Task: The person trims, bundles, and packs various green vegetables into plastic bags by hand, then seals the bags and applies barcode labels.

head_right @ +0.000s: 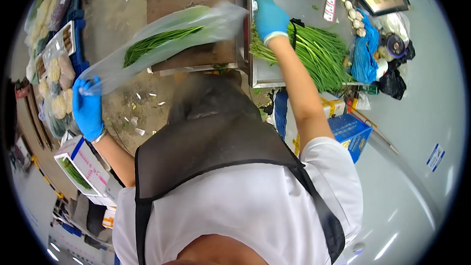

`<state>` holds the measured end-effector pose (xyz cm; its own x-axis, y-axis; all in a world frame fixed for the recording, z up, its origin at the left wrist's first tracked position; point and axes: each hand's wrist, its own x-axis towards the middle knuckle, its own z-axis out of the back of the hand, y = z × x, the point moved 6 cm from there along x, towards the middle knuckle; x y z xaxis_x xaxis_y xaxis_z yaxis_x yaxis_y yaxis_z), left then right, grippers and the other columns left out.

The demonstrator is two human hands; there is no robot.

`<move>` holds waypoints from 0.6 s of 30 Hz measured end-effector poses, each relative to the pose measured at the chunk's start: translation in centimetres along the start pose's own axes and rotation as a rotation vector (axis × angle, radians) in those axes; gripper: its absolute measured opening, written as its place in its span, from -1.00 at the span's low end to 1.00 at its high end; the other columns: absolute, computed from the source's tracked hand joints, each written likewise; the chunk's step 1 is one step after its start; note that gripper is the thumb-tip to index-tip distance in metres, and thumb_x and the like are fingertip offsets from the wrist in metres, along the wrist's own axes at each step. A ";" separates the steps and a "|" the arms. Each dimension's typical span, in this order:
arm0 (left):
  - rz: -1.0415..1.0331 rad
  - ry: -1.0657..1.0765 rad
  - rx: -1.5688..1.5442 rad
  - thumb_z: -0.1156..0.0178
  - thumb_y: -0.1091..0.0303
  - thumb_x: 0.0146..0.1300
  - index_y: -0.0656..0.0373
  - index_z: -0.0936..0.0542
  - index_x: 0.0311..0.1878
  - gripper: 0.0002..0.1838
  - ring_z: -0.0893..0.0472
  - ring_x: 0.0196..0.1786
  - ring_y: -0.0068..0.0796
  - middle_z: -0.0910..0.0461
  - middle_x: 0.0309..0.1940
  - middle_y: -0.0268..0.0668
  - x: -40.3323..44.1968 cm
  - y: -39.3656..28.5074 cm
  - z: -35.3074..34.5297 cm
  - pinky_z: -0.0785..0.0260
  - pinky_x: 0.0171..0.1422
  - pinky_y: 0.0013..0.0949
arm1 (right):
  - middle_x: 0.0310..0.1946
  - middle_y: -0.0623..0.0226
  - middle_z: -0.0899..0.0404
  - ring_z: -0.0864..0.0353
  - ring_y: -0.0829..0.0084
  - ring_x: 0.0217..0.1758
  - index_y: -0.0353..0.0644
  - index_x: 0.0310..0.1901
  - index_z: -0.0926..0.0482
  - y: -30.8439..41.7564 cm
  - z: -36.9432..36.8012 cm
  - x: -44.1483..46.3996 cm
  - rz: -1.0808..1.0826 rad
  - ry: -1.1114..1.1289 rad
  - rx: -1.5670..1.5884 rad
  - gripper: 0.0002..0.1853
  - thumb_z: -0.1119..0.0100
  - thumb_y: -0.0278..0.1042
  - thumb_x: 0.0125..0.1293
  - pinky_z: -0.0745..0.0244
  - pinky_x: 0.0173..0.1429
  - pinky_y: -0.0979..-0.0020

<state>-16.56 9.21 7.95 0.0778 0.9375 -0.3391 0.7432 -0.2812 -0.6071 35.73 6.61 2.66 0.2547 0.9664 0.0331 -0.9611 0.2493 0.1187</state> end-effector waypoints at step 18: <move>-0.047 -0.341 1.052 -0.20 0.24 0.36 0.31 -0.62 0.04 -0.66 -0.56 -0.01 -0.49 -0.64 -0.07 -0.28 -2.5 1.8 2.5 -0.35 0.20 -0.37 | 0.35 -0.27 -0.26 -0.31 -0.09 0.41 -0.49 0.37 -0.20 15.7 -7.4 7.6 -0.131 0.355 0.921 0.25 -0.29 0.54 -0.07 -0.23 0.45 0.14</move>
<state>-17.02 5.80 5.92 -0.2436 0.8916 -0.3817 -0.2074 -0.4323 -0.8775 21.78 18.35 -2.58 0.1620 0.9348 -0.3162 -0.4315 0.3553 0.8292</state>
